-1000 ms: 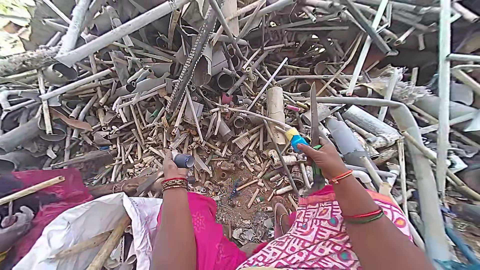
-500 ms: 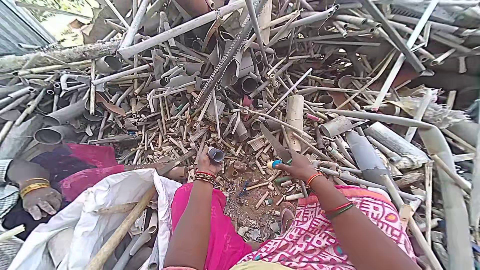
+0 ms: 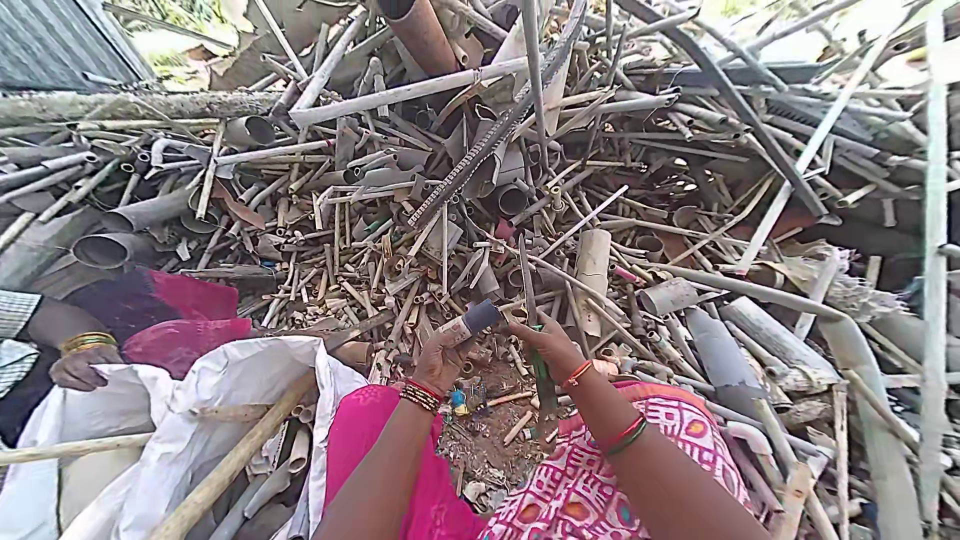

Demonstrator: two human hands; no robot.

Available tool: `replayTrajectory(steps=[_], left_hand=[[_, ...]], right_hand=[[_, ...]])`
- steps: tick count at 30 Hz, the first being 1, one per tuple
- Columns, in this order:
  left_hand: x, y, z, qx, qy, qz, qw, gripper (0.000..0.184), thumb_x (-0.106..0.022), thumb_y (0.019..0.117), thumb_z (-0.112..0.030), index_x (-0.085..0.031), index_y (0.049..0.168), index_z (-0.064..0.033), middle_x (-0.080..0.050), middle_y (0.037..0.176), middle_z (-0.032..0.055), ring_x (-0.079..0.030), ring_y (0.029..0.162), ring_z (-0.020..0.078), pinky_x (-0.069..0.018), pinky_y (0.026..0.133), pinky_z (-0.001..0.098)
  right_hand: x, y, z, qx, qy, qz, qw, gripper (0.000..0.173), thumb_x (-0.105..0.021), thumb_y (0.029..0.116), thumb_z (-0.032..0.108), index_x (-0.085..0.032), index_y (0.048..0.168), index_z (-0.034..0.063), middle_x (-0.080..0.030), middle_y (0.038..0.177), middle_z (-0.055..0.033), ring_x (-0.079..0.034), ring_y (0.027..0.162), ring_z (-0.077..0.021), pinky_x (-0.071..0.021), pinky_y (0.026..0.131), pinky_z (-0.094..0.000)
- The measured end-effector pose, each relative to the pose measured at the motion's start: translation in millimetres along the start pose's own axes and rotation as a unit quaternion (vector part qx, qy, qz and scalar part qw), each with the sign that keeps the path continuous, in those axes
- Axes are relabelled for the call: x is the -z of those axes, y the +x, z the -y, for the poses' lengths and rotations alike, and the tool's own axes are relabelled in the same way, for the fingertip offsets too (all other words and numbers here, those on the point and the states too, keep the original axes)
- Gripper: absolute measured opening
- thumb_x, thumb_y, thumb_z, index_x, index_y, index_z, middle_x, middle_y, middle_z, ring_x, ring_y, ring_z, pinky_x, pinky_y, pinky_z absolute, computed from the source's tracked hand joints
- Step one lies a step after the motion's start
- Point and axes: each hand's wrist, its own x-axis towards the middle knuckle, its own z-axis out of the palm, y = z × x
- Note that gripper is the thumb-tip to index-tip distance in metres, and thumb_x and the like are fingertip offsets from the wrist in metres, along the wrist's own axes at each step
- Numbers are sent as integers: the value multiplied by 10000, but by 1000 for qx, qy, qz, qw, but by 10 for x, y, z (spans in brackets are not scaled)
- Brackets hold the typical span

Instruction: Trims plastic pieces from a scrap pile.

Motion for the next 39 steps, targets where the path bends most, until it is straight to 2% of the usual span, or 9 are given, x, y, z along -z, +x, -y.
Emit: replayTrajectory(steps=[4, 7, 9, 14, 18, 26, 29, 35, 39], left_hand=[[84, -52, 42, 32, 168, 112, 979, 300, -506, 935, 88, -433, 1213, -1, -644, 1000, 102, -697, 827, 171, -619, 754, 327], [98, -45, 0, 28, 395, 180, 900, 653, -686, 845, -29, -377, 1412, 66, -615, 1151, 135, -667, 939, 145, -584, 847, 308], [100, -19, 41, 24, 492, 190, 849, 586, -730, 856, -86, -474, 1354, 87, -635, 1121, 149, -658, 933, 137, -563, 868, 307], [29, 21, 112, 49, 432, 81, 897, 527, -659, 921, 10, -431, 1391, 78, -610, 1143, 181, -667, 916, 177, -584, 818, 320], [27, 153, 62, 48, 420, 2, 906, 578, -644, 909, 67, -386, 1426, 74, -593, 1141, 197, -658, 852, 191, -576, 760, 320], [-57, 382, 69, 74, 217, -33, 973, 172, -358, 1051, -53, -429, 1204, -18, -566, 691, 33, -556, 483, 70, -507, 465, 191], [-45, 433, 98, 81, 212, -8, 974, 207, -313, 1033, -61, -436, 1197, -32, -604, 731, 28, -613, 558, 80, -544, 535, 203], [22, 556, 169, 20, 305, -16, 952, 498, -534, 815, 81, -400, 1292, 33, -596, 960, 85, -642, 749, 105, -572, 681, 252], [47, 587, 176, 2, 339, 21, 941, 556, -593, 804, 48, -377, 1317, 51, -606, 967, 81, -656, 736, 94, -587, 680, 247]], right_hand=[[-129, 40, -25, 38, 20, 39, 998, 428, -674, 974, 57, -474, 1347, -8, -588, 838, -37, -505, 517, -45, -468, 477, -188], [-107, 98, -75, 32, 14, 49, 998, 393, -659, 987, 64, -481, 1330, -11, -591, 850, -30, -519, 536, -37, -474, 488, -183], [-90, 169, -142, 17, -2, 58, 998, 360, -644, 1006, 86, -482, 1313, -10, -584, 847, -28, -506, 533, -32, -459, 485, -182], [227, 509, -187, 18, -278, 90, 956, 758, -775, 915, 325, -402, 1487, -5, -609, 1228, -196, -641, 950, -220, -546, 841, -391], [343, 693, -207, -25, -391, 59, 918, 558, -575, 1059, 304, -427, 1476, -35, -626, 1215, -271, -651, 1044, -371, -490, 959, -539], [188, 813, -453, 165, -332, 91, 924, 404, -427, 1075, 196, -526, 1314, -114, -661, 1084, -250, -667, 1005, -347, -510, 915, -503], [180, 841, -370, 134, -410, 95, 897, 415, -410, 1102, 210, -526, 1324, -122, -644, 1166, -314, -649, 1098, -459, -480, 950, -591], [144, 885, -412, 187, -359, 78, 911, 380, -411, 1089, 206, -581, 1209, -113, -661, 1042, -298, -670, 991, -460, -498, 848, -606], [71, 923, -400, 232, -372, 78, 896, 393, -408, 1082, 246, -609, 1108, -91, -665, 967, -269, -687, 919, -443, -509, 764, -587]])
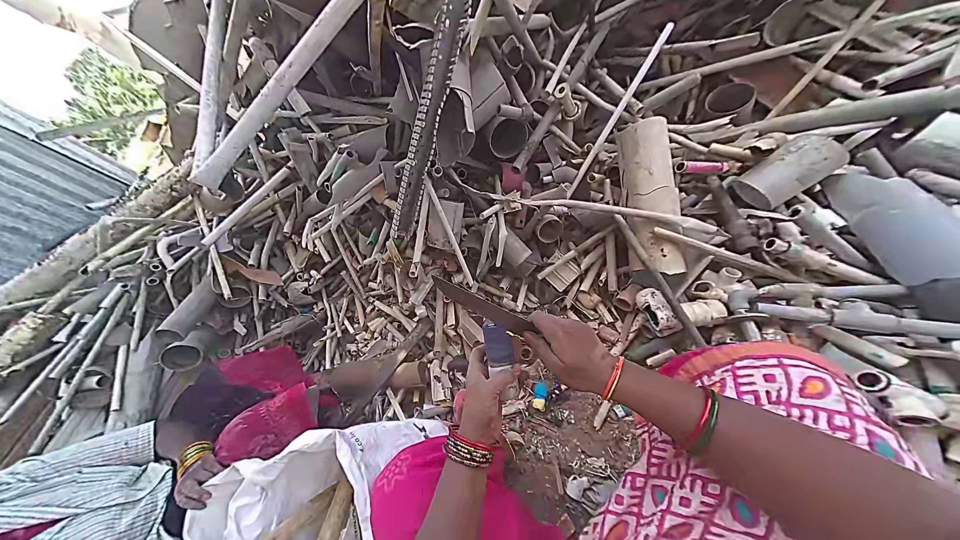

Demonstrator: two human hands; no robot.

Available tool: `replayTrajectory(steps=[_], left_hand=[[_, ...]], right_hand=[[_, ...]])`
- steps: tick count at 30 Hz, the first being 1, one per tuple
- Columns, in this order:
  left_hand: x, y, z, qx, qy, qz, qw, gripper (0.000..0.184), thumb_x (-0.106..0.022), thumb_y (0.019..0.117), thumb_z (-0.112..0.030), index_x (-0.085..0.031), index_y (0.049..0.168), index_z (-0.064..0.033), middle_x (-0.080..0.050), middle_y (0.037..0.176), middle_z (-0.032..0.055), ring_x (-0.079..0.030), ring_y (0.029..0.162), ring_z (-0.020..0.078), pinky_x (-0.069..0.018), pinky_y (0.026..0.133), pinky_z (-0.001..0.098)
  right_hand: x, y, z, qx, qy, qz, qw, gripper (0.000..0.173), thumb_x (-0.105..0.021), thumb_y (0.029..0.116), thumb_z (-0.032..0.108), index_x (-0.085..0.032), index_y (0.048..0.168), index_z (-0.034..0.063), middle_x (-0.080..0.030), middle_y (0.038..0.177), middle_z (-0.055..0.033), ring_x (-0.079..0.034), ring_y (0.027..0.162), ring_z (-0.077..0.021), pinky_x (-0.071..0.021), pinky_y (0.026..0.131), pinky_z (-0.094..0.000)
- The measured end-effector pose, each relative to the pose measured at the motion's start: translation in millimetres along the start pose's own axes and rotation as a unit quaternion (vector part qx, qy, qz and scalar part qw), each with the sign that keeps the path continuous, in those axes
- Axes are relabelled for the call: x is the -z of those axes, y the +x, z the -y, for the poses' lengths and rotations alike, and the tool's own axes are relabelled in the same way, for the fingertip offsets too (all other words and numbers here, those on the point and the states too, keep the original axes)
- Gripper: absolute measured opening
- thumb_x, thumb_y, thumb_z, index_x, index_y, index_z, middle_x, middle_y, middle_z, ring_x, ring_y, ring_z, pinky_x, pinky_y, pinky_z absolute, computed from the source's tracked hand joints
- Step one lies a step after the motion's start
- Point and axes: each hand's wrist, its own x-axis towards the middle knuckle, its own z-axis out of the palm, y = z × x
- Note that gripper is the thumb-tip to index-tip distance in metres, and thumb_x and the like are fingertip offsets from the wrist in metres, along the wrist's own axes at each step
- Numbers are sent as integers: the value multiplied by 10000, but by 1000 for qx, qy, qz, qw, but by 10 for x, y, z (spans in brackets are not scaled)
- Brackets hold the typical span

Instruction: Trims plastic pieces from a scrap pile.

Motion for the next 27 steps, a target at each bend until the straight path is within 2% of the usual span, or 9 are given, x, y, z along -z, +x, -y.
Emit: replayTrajectory(steps=[4, 7, 9, 11, 14, 20, 24, 26, 27], left_hand=[[64, 17, 6, -18, 5, 6, 1000, 558, -570, 895, -44, -328, 1392, 33, -586, 1049, 80, -651, 820, 86, -583, 746, 250], [47, -1, -60, 44, -66, -28, 996, 271, -305, 1104, -170, -356, 1335, -40, -611, 875, 69, -659, 659, 130, -599, 615, 274], [25, 8, -84, 71, -120, -41, 989, 372, -187, 1134, -301, -466, 1146, -55, -629, 743, 56, -630, 558, 127, -565, 532, 256], [4, 11, -89, 74, -138, -51, 986, 476, -162, 1134, -376, -502, 1072, -50, -621, 701, 51, -613, 534, 119, -544, 507, 242], [-32, -11, -86, 73, -120, -79, 987, 428, -219, 1140, -343, -526, 1137, -44, -623, 778, 64, -622, 602, 126, -534, 530, 249], [-72, -105, -41, 49, -123, -136, 982, 415, -230, 1144, -312, -512, 1245, -24, -628, 887, 84, -643, 720, 130, -558, 655, 271], [-82, -156, -39, 43, -130, -176, 975, 450, -221, 1143, -348, -489, 1295, -20, -595, 933, 103, -625, 731, 152, -549, 643, 299], [-96, -193, -14, 14, -89, -190, 978, 466, -212, 1145, -330, -465, 1375, -13, -599, 1114, 132, -636, 911, 160, -545, 769, 319], [-84, -224, 23, -16, -45, -184, 982, 498, -190, 1147, -301, -400, 1470, 14, -545, 1324, 183, -596, 1124, 191, -506, 946, 350]], right_hand=[[-4, 163, -37, -55, 90, 9, 994, 587, -574, 1014, 482, -579, 1197, -76, -656, 950, -223, -659, 901, -350, -503, 800, -531], [-53, 224, -18, -71, 135, 29, 988, 477, -469, 1068, 359, -554, 1258, -70, -632, 984, -199, -637, 908, -298, -497, 849, -487], [-52, 216, 75, -81, 106, 47, 990, 399, -351, 1085, 223, -543, 1257, -80, -624, 968, -216, -637, 912, -335, -488, 854, -508], [-11, 178, 182, -110, 74, 72, 989, 367, -332, 1094, 164, -509, 1298, -83, -624, 1014, -246, -639, 967, -369, -479, 891, -529], [33, 81, 276, -136, 58, 104, 984, 411, -321, 1127, 195, -433, 1401, -90, -625, 1074, -265, -643, 1010, -380, -483, 935, -525], [8, -254, 508, -129, 35, 122, 983, 428, -356, 1130, 252, -424, 1402, -73, -656, 1022, -224, -690, 946, -352, -532, 905, -492], [-31, -416, 742, -158, -37, 183, 970, 471, -346, 1136, 280, -383, 1456, -63, -647, 1099, -279, -659, 1071, -430, -500, 942, -554], [-73, -432, 873, -187, -96, 227, 951, 472, -317, 1141, 285, -354, 1486, -35, -643, 1170, -282, -656, 1127, -435, -505, 948, -559], [-110, -425, 927, -197, -125, 237, 943, 458, -301, 1142, 278, -349, 1481, -26, -638, 1193, -279, -657, 1140, -435, -514, 937, -556]])
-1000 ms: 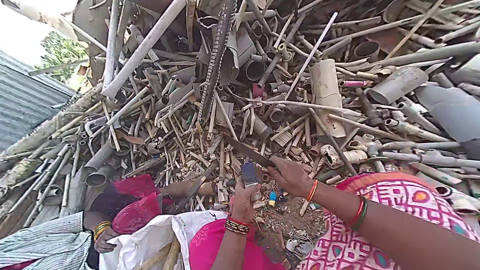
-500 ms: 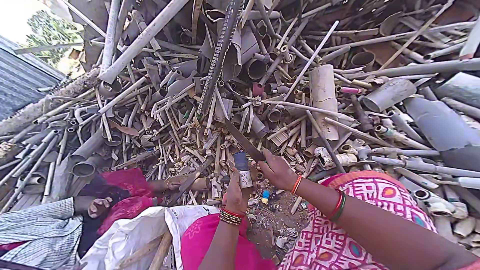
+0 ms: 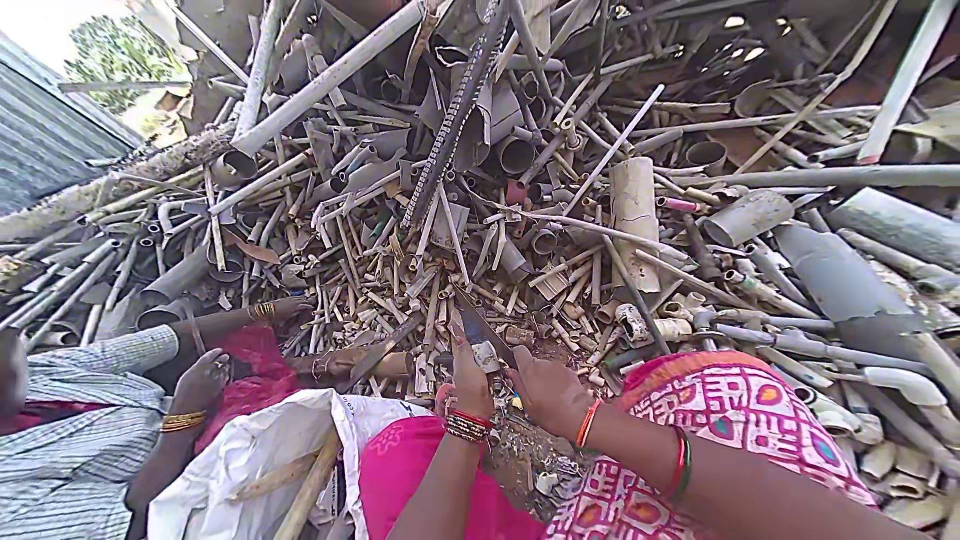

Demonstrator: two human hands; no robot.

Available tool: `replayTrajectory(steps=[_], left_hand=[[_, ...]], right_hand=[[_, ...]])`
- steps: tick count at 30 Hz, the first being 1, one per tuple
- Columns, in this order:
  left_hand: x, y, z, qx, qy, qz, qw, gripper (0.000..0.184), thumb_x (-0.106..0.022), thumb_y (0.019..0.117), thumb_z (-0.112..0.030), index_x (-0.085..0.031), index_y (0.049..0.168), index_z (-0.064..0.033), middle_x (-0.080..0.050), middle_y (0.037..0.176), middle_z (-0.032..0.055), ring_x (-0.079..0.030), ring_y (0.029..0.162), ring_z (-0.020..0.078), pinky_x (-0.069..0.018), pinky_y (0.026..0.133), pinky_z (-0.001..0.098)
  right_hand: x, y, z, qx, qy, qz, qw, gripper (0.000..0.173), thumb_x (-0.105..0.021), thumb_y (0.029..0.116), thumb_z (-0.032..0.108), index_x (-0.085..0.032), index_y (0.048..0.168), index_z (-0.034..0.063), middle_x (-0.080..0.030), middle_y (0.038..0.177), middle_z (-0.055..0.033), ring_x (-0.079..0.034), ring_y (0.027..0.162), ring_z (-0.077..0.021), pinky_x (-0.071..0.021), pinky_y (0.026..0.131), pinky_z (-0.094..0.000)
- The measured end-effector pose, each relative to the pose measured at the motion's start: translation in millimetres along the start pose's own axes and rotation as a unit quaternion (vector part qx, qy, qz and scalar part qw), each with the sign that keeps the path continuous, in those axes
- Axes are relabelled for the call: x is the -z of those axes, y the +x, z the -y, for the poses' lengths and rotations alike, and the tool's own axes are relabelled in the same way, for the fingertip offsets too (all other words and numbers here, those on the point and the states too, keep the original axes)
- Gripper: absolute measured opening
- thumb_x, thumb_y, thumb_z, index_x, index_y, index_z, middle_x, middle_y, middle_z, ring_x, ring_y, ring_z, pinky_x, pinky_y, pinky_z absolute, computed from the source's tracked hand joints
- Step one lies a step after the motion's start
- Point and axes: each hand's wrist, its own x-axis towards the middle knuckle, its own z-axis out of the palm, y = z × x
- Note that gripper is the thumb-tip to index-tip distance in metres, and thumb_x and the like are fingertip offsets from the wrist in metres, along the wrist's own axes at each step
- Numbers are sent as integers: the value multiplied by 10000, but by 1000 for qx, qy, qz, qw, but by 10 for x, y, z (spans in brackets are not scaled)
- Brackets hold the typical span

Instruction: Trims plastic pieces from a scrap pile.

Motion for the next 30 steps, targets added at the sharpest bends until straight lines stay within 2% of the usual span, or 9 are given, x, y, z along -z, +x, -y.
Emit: replayTrajectory(steps=[1, 5, 8, 11, 13, 17, 21, 25, 30], left_hand=[[22, -20, 42, -39, 39, 15, 998, 530, -163, 1145, -276, -307, 1544, 42, -423, 1519, 240, -499, 1340, 240, -415, 1115, 386], [12, -68, 66, -141, 138, 4, 980, 502, -210, 1138, -194, -321, 1502, 133, -368, 1542, 314, -421, 1414, 287, -315, 1184, 369], [105, -49, 53, -158, 157, 26, 975, 496, -219, 1133, -194, -384, 1459, 142, -455, 1467, 308, -500, 1331, 255, -378, 1137, 355], [135, -95, -1, -137, 93, 0, 986, 499, -202, 1142, -235, -478, 1341, 130, -580, 1194, 224, -598, 1063, 164, -490, 958, 319], [187, -101, -59, -129, 84, -12, 988, 518, -192, 1144, -255, -457, 1379, 123, -557, 1263, 249, -581, 1118, 193, -472, 994, 349], [242, -119, -88, -212, 194, 2, 958, 501, -210, 1124, -186, -428, 1397, 173, -518, 1371, 322, -538, 1267, 253, -399, 1108, 354], [246, -114, -36, -262, 235, 15, 936, 447, -280, 1109, -145, -531, 1277, 185, -621, 1192, 288, -622, 1095, 218, -473, 1000, 345], [257, -117, -77, -196, 167, 9, 966, 491, -217, 1131, -187, -443, 1370, 178, -542, 1304, 302, -566, 1179, 209, -435, 1054, 331], [226, -144, -27, -263, 286, -6, 921, 448, -288, 1113, -160, -503, 1324, 172, -640, 1154, 292, -644, 1065, 258, -491, 979, 389]], right_hand=[[-14, 8, 51, -11, -18, -2, 1000, 464, -293, 1141, 266, -332, 1500, -26, -632, 1216, -280, -656, 1147, -437, -519, 933, -554], [79, 84, 140, -12, 5, -23, 1000, 432, -287, 1138, 244, -344, 1473, -21, -631, 1214, -271, -648, 1168, -420, -513, 946, -549], [84, 72, 163, -2, 20, -37, 999, 416, -291, 1137, 242, -356, 1457, -14, -636, 1202, -257, -651, 1166, -407, -514, 951, -540], [-26, -74, 198, -7, 18, -18, 1000, 441, -286, 1136, 245, -327, 1496, -6, -644, 1192, -265, -656, 1156, -417, -515, 945, -552], [-105, -146, 242, -12, 3, -4, 1000, 427, -289, 1136, 246, -337, 1476, -8, -646, 1178, -267, -663, 1142, -425, -527, 924, -553], [-21, -79, 335, -17, -3, -29, 999, 421, -288, 1137, 245, -349, 1474, 1, -647, 1194, -254, -664, 1149, -413, -531, 918, -543], [87, 14, 334, -12, 41, -50, 998, 446, -290, 1131, 237, -323, 1509, 2, -634, 1245, -248, -643, 1194, -393, -513, 964, -536], [-163, -143, 276, -25, 25, -9, 999, 429, -295, 1137, 254, -339, 1474, -7, -647, 1193, -257, -663, 1151, -419, -530, 930, -546], [25, -1, 292, -29, 31, -29, 999, 453, -293, 1131, 238, -305, 1524, 13, -643, 1233, -244, -655, 1174, -394, -519, 953, -535]])
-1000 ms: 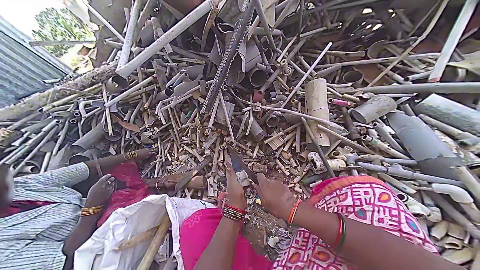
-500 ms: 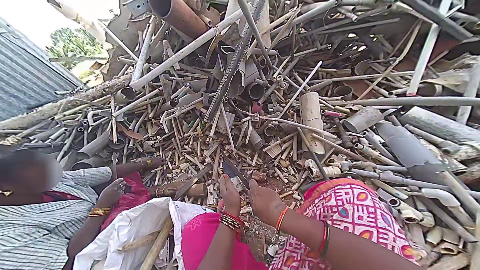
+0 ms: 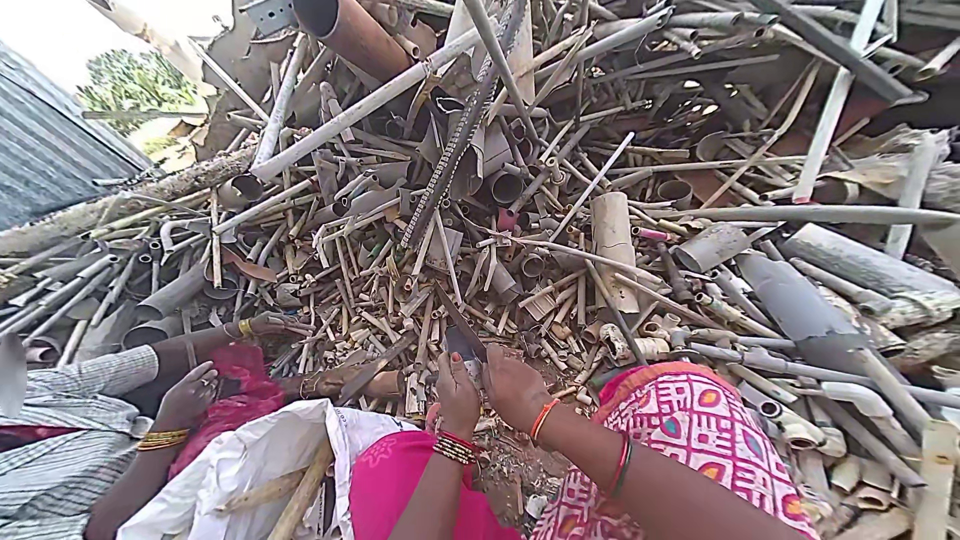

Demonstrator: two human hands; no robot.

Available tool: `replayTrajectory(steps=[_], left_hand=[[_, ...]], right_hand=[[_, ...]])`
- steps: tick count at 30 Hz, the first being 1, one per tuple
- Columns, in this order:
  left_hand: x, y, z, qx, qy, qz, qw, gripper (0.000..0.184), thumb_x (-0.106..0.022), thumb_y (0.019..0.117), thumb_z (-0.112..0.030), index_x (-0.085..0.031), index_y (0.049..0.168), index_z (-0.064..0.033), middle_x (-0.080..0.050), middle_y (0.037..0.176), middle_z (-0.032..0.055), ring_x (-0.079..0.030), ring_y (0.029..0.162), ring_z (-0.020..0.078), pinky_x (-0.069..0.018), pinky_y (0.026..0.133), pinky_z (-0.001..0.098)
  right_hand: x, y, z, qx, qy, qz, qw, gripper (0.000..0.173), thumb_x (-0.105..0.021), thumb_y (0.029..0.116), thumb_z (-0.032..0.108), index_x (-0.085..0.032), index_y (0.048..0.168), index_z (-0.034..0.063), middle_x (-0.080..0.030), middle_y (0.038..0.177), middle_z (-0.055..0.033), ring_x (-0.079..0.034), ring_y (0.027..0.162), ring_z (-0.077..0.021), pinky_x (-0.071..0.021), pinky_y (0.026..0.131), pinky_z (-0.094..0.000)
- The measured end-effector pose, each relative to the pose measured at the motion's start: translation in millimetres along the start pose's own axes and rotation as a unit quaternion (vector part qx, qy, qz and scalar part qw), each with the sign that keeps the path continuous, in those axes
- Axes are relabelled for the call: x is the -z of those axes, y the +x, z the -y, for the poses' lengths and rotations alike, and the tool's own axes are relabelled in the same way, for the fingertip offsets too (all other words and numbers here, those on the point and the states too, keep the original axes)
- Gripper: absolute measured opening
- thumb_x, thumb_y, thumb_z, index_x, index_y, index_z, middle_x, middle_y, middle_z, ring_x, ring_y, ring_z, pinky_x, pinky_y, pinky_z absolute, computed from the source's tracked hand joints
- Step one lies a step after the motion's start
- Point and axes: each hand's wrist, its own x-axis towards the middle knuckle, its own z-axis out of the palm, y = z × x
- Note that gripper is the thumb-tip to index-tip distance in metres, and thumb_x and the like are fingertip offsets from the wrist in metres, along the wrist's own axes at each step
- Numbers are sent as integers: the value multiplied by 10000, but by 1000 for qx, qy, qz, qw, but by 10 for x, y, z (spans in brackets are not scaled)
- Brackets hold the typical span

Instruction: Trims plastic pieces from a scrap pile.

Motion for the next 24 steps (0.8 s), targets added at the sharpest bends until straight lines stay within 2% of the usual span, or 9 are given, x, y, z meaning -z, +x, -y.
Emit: replayTrajectory(steps=[3, 7, 10, 12, 14, 17, 19, 22, 24], left_hand=[[-30, 10, 44, -29, 34, -27, 999, 437, -332, 1094, -163, -547, 1280, 168, -667, 1068, 294, -668, 1004, 309, -509, 933, 454], [95, 66, -46, 14, 17, -35, 999, 449, -294, 1125, -158, -491, 1341, 183, -615, 1229, 329, -611, 1166, 300, -449, 1043, 406], [19, 10, -28, -45, 48, 1, 998, 459, -314, 1097, -160, -529, 1309, 185, -654, 1147, 322, -659, 1081, 328, -493, 983, 443], [-27, -56, -6, -42, 55, 34, 997, 443, -319, 1101, -167, -546, 1283, 166, -664, 1087, 295, -667, 1008, 327, -508, 937, 463], [-28, -51, 3, -45, 49, 27, 997, 425, -331, 1098, -152, -568, 1271, 155, -680, 1042, 288, -684, 967, 323, -525, 902, 472], [18, 12, -27, 5, -9, 4, 1000, 437, -292, 1116, -139, -530, 1292, 182, -631, 1162, 313, -621, 1095, 284, -462, 1004, 411], [21, 6, -21, -9, 1, -6, 1000, 438, -289, 1109, -146, -530, 1288, 173, -636, 1138, 293, -630, 1068, 256, -480, 978, 382], [-22, -46, -7, -42, 53, 26, 997, 449, -308, 1100, -157, -527, 1321, 167, -666, 1112, 313, -673, 1043, 347, -510, 953, 471], [-34, -67, 15, -40, 56, 29, 997, 443, -320, 1097, -159, -542, 1313, 158, -670, 1107, 308, -675, 1034, 352, -509, 948, 481]], right_hand=[[-42, 8, -15, 4, 19, -4, 1000, 467, -303, 1127, 228, -281, 1542, 14, -641, 1254, -243, -652, 1188, -395, -518, 964, -535], [-243, -179, -69, 13, 2, 33, 999, 413, -286, 1137, 237, -351, 1460, -13, -644, 1203, -264, -660, 1161, -417, -528, 936, -536], [-5, -54, -69, 5, 15, -9, 1000, 426, -293, 1133, 236, -348, 1486, 5, -653, 1201, -241, -664, 1154, -396, -527, 938, -533], [93, 39, -80, 6, 40, -26, 999, 418, -305, 1129, 232, -348, 1479, 7, -646, 1224, -242, -654, 1174, -391, -518, 956, -541], [-4, 5, -113, 1, 54, -29, 998, 442, -303, 1132, 244, -333, 1497, -3, -649, 1220, -244, -652, 1177, -390, -511, 970, -534], [-231, -152, -128, -7, 42, 12, 999, 433, -298, 1135, 246, -344, 1471, -24, -654, 1186, -264, -661, 1158, -409, -518, 952, -538], [-206, -142, -119, -4, 25, 11, 1000, 426, -289, 1136, 245, -351, 1467, -15, -657, 1177, -257, -666, 1147, -409, -525, 938, -536], [19, 47, -100, 2, 40, -24, 999, 436, -293, 1132, 242, -344, 1491, 0, -646, 1226, -248, -652, 1182, -392, -516, 962, -536], [-7, 78, -118, 5, 60, -33, 998, 440, -296, 1132, 240, -338, 1494, -5, -636, 1250, -249, -641, 1202, -383, -502, 988, -534]])
